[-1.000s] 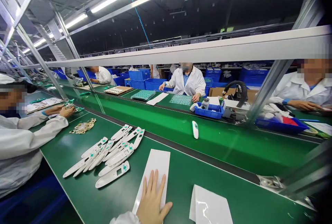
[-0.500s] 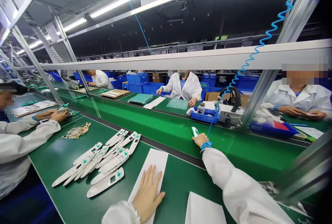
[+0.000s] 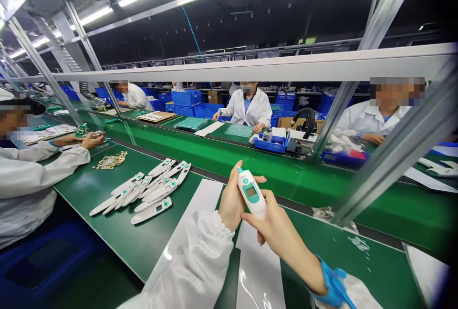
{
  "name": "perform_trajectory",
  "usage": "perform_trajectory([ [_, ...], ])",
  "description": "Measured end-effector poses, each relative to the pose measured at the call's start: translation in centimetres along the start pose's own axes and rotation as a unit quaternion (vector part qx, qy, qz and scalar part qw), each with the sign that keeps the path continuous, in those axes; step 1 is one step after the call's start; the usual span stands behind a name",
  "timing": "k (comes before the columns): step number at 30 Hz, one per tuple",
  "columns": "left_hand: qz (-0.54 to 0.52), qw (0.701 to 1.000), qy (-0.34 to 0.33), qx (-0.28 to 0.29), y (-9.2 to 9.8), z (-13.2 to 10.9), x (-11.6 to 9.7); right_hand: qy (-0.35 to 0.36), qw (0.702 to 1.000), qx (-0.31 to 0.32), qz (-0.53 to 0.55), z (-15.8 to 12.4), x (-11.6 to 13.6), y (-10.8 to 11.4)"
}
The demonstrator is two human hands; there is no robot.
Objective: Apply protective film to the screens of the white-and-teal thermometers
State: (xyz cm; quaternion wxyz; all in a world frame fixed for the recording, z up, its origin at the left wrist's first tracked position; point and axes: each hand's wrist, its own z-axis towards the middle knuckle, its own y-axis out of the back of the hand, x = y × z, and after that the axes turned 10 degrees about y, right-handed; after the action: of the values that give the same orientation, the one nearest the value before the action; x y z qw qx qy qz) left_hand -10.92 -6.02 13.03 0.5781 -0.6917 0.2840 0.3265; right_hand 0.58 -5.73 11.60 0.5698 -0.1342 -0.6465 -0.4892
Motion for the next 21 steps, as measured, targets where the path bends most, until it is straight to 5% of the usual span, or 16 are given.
perform_trajectory([
  [6, -0.036, 0.995, 0.035, 0.088, -3.4, -4.6, -0.2, 0.017, 0.983, 0.011, 0.185, -6.4, 1.4, 0.2],
  [12, 0.005, 0.991, 0.089, 0.102, -4.3, -5.9, 0.2, 0.018, 0.975, -0.022, 0.221, -7.7, 2.6, -0.4],
  [16, 0.019, 0.994, 0.109, 0.019, -2.2, -4.7, 0.8, 0.053, 0.984, -0.006, 0.169, -6.6, -0.7, 0.6],
  [21, 0.026, 0.975, 0.203, -0.084, 3.5, -2.9, 3.0, -0.020, 0.993, -0.113, -0.033, -7.2, -8.8, 1.6],
])
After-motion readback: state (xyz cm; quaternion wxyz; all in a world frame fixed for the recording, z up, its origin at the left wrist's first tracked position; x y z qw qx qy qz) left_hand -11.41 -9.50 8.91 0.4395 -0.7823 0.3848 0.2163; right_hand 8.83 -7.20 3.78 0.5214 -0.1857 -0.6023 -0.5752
